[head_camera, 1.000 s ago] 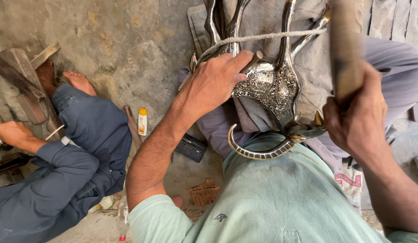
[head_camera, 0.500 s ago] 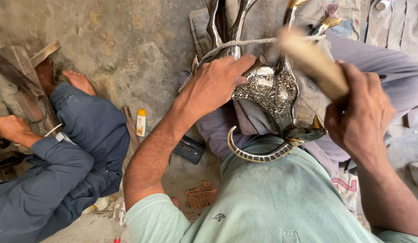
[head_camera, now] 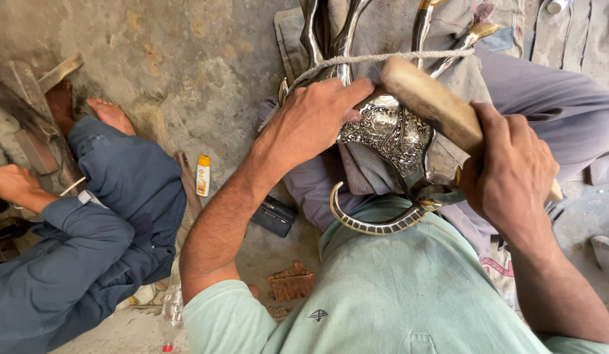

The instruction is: The person sits on the floor and uses a small metal punch and a wooden mallet to engrave decorative patterns onto a silver-colored metal object shaped like a stylized animal head. The person repeatedly taps the punch with the mallet to create textured details on the surface.

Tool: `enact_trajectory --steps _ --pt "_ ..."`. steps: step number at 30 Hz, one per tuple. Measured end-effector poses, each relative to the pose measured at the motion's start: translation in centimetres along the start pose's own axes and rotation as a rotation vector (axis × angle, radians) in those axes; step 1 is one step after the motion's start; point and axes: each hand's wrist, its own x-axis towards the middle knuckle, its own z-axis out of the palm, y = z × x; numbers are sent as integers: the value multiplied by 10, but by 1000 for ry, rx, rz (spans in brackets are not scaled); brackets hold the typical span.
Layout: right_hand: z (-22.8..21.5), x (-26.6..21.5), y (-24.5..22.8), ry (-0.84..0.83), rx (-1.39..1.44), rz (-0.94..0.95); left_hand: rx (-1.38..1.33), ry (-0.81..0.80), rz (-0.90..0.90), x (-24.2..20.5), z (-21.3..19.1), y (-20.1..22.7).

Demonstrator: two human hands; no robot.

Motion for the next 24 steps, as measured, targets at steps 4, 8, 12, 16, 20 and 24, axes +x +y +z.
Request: enact_trajectory --steps 4,8,12,16,20,24 --pt "-3 -2 -10 165 192 0 11 38 40 0 2 -4" --pt "-15 1 -7 69 80 9 -9 118 79 -3 5 -8" --pt "-20 7 6 196 288 -5 -190 251 102 -2 12 -11" --pt "-17 12 16 237 366 26 -158 263 59 0 18 -10" --pt "-15 18 12 213 752 98 -54 234 31 0 18 -8" --pt "-20 27 8 99 -137 -159 -91 236 29 0 18 -7"
